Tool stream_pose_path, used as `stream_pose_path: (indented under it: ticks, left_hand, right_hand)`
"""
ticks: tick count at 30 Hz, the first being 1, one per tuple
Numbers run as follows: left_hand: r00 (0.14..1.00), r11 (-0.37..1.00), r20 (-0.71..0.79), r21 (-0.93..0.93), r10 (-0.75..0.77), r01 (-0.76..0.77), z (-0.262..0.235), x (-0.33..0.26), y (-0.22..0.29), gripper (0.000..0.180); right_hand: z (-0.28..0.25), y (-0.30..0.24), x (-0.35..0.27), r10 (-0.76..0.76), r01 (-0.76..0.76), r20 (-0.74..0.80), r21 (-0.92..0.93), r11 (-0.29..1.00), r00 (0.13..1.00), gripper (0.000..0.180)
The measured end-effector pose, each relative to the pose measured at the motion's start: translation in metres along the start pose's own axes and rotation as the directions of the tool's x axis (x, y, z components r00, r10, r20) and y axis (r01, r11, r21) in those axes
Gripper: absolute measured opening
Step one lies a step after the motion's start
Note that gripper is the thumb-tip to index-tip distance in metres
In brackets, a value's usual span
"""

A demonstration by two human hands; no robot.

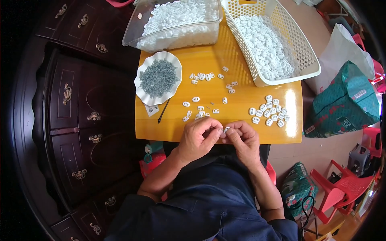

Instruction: Manually assembling small white plastic components by inserting metal pins.

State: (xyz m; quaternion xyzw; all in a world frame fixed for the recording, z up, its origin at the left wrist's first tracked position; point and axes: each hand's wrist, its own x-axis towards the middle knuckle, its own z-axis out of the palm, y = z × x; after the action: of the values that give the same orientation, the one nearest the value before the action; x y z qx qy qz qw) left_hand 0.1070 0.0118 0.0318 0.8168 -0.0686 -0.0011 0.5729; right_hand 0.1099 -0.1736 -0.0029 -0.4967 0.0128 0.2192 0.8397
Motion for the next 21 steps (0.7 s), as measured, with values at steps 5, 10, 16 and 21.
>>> stream_pose_path:
  ticks: [5,10,16,21]
  left_hand:
    - [0.999,0.997,-0.018,-0.066,-0.029,0.028,0.0019,-0.0018,-0.0011,0.004]
    - [1.0,0.999,-0.006,-0.025,-0.021,0.021,0.0012,-0.0007,0.0015,0.003]
    - [1.0,0.999,0.01,0.038,-0.001,0.001,0.0,0.0013,0.0025,0.004]
    - [1.0,0.998,0.014,0.06,0.013,-0.014,0.0006,0.0012,0.0005,0.004]
  right_hand:
    - [-0.0013,0.0015,0.0003,-0.008,0.008,0.021,-0.014,1.0,1.0,0.015]
    - [-0.0018,0.0043,0.0005,-0.03,0.031,0.035,-0.019,0.999,0.999,0.016]
    - [-0.0015,0.0094,0.0006,-0.052,0.052,0.01,-0.084,0.995,0.999,0.014]
    - [0.005,0.0099,0.0012,-0.077,0.071,-0.056,-0.103,0.992,0.995,0.009]
